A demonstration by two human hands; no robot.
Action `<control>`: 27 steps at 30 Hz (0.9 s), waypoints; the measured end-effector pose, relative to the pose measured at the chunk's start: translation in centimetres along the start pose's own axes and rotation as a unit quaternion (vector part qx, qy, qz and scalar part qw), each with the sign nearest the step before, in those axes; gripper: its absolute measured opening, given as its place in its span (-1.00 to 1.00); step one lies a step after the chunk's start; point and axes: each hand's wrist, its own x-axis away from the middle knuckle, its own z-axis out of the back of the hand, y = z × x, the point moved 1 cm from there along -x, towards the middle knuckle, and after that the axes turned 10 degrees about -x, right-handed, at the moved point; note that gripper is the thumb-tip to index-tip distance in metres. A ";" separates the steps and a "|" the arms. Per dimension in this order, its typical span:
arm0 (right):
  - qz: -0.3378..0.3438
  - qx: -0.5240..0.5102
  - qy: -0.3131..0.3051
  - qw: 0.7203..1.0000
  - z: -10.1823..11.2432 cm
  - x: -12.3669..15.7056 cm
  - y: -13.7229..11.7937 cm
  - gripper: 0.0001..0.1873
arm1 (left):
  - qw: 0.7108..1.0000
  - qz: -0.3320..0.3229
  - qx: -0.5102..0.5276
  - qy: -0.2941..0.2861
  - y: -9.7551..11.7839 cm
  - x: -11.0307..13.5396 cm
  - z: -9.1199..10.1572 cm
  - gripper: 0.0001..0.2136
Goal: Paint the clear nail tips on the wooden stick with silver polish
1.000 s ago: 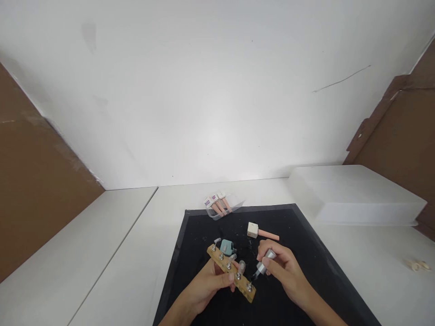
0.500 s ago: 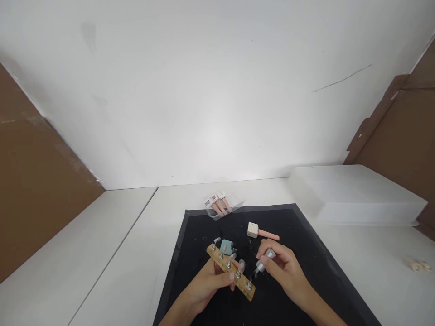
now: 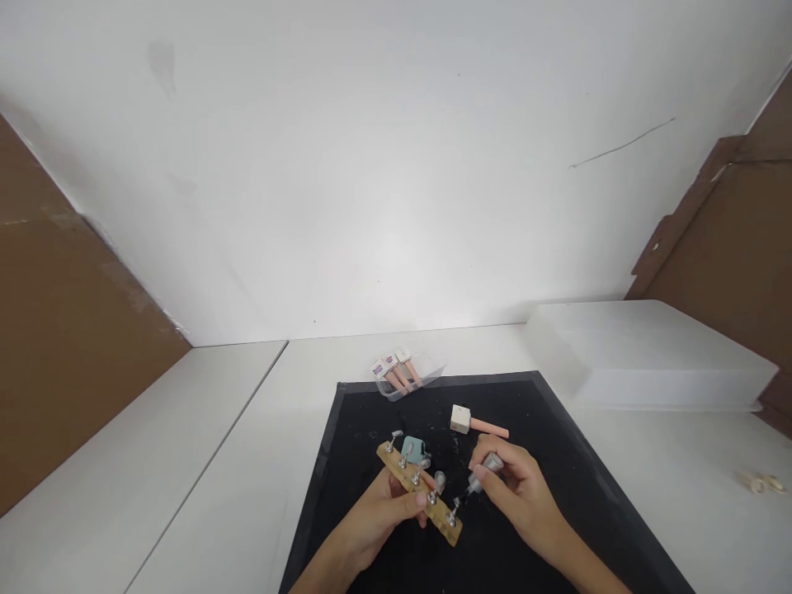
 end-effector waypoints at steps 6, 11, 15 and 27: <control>0.012 0.015 -0.002 1.000 0.1 0.0 0.1 -0.80 | 1.000 0.000 0.002 0.008 0.0 0.1 0.0 -0.62; 0.012 0.018 -0.001 1.000 0.1 0.0 0.2 -0.81 | 1.000 -0.005 0.008 0.006 -0.1 0.1 0.1 -0.63; 0.012 0.019 0.003 1.000 0.1 0.0 0.1 -0.81 | 1.000 -0.005 0.013 0.003 -0.3 0.0 0.2 -0.63; 0.004 0.015 0.028 0.999 0.2 0.0 0.3 -0.78 | 1.000 -0.011 0.013 -0.007 -0.1 0.2 0.3 -0.65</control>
